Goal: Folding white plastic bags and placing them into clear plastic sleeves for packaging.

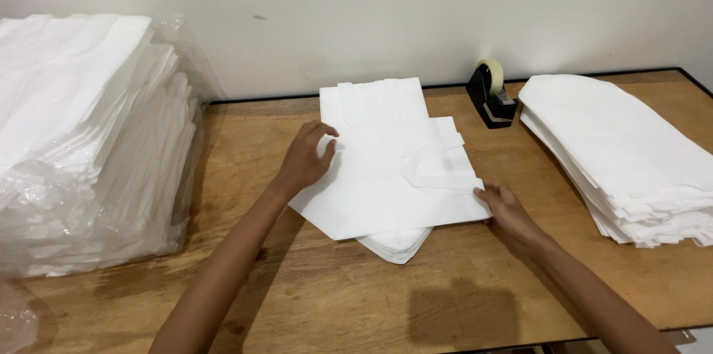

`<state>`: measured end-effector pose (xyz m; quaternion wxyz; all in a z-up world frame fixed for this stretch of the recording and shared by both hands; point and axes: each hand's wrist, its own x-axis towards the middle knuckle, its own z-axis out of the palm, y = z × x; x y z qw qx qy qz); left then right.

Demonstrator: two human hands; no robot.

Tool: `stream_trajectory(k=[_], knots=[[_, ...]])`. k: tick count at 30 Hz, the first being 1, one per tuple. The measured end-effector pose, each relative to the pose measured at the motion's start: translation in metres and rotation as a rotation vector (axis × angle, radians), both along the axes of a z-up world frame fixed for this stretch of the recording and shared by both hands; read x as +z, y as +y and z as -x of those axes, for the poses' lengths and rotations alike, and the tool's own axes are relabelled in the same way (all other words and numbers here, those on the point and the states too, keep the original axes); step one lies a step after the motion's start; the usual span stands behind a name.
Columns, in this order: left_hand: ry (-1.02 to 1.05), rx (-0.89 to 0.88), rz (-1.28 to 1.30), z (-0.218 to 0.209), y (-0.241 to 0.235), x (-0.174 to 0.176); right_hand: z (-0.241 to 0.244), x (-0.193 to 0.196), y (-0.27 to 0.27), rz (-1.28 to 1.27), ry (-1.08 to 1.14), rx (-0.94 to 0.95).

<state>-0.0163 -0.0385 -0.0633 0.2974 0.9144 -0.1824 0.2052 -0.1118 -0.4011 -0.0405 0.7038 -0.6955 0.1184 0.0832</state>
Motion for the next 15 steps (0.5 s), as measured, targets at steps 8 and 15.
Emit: stream_trajectory(k=[8,15], knots=[[0.237,-0.064,-0.189,-0.075,-0.045,-0.028,0.017,-0.042,-0.011,-0.273,0.174,-0.007],[0.312,0.039,-0.252,-0.097,-0.069,-0.035,0.020,-0.056,0.003,-0.463,0.205,-0.021]])
